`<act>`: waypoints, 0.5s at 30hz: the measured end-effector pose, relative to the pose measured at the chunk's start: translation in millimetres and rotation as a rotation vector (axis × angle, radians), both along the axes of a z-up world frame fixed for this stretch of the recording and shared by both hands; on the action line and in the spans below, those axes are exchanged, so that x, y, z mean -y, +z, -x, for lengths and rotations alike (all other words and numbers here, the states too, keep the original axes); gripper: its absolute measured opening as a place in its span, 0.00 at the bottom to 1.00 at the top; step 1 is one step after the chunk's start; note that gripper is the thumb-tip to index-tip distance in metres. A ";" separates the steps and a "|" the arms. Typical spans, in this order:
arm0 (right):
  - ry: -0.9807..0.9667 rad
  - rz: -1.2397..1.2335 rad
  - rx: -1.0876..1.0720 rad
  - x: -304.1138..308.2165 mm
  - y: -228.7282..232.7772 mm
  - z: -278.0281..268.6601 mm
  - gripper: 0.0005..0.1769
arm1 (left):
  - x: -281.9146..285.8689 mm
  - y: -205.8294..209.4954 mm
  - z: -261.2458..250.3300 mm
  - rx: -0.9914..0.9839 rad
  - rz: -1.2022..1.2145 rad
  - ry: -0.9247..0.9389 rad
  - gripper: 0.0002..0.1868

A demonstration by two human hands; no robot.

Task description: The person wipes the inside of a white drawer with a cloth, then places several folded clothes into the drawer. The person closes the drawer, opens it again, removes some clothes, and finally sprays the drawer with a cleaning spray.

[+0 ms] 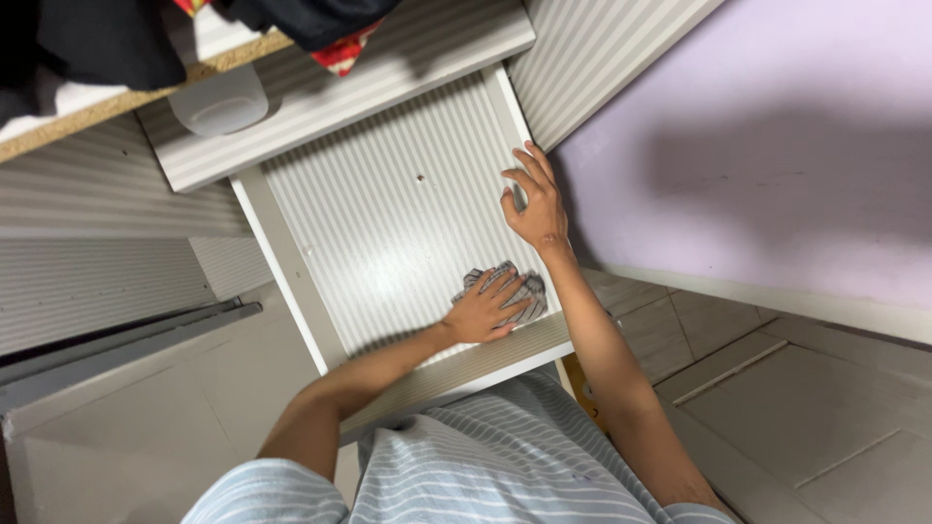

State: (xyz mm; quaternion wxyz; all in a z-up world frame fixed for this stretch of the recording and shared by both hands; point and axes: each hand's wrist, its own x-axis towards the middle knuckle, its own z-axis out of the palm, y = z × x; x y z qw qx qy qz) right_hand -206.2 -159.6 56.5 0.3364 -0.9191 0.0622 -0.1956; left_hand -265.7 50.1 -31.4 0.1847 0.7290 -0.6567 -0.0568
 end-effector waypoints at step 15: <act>-0.003 0.041 -0.076 0.1 -7.1 2.0 0.09 | 0.6 -18.7 -218.5 0.006 -0.041 0.996 0.34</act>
